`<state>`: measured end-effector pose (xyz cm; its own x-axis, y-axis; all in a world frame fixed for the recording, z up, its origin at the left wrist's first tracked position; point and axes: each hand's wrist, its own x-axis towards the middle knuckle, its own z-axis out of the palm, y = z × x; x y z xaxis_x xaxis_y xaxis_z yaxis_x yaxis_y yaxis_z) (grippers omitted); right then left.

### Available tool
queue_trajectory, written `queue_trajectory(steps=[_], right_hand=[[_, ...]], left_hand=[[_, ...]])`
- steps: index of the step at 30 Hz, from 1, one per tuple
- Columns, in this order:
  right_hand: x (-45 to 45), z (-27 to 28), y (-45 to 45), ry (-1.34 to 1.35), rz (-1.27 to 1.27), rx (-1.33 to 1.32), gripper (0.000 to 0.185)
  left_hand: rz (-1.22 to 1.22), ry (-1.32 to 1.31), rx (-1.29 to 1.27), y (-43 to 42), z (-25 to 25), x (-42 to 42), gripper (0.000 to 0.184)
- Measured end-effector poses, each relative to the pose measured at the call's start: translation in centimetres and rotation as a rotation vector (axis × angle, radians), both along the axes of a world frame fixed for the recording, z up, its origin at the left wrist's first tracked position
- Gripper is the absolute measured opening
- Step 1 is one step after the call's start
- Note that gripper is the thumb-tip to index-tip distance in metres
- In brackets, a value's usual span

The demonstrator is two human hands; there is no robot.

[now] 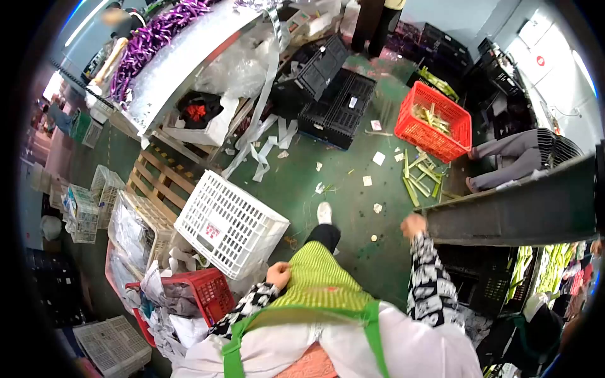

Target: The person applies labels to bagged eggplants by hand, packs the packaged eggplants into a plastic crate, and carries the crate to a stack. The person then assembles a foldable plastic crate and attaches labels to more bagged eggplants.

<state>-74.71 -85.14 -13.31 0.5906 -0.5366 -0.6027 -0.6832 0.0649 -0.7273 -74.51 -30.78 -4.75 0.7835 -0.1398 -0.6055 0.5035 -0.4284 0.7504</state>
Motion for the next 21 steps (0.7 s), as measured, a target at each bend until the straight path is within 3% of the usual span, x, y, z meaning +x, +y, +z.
queue_trajectory(steps=[1,2,3,5,7,9,13,15,16,17,20,21], right_hand=[[5.3,2.9,0.4,-0.11,-0.068,0.082,0.018],[10.4,11.4,4.9,-0.036,-0.039,-0.153,0.027],[14.4,10.4,3.7,0.025,-0.007,-0.142,0.039],[19.5,10.2,3.8,0.068,0.075,-0.243,0.04],[24.0,12.1,4.1,0.204,0.087,-0.079,0.041],[27.6,7.8,1.6,0.293,0.028,-0.04,0.04],[35.3,4.9,-0.5,0.304,-0.035,-0.014,0.032],[38.9,3.0,-1.6,0.301,-0.019,-0.022,0.026],[41.1,1.4,-2.0,0.281,-0.003,-0.032,0.024],[44.3,0.1,-2.3,0.254,-0.011,-0.036,0.021],[51.2,-10.0,-4.8,0.113,-0.006,-0.119,0.018],[54.0,-10.9,-5.5,0.26,0.17,-0.369,0.022]], left_hand=[[0.047,0.034,0.002,-1.2,-1.2,1.8,0.024],[-0.016,-0.086,0.091,-2.5,-2.3,4.6,0.026],[-0.026,-0.188,0.129,-4.1,-2.8,8.0,0.027],[0.124,-0.164,0.111,-7.4,-2.9,13.7,0.029],[0.007,-0.211,0.186,-9.6,-3.0,18.7,0.03],[-0.168,-0.177,0.302,-11.5,-2.4,23.0,0.04],[-0.34,-0.028,0.381,-14.2,-1.3,29.1,0.046],[-0.387,0.052,0.388,-13.7,-6.0,30.1,0.048],[-0.361,0.033,0.418,-14.8,-1.7,32.9,0.049],[-0.354,0.078,0.486,-15.7,-0.7,34.6,0.052],[-0.188,-0.016,0.534,-17.1,-1.3,39.7,0.053],[-0.192,-0.05,0.554,-18.2,-0.8,42.0,0.056]])
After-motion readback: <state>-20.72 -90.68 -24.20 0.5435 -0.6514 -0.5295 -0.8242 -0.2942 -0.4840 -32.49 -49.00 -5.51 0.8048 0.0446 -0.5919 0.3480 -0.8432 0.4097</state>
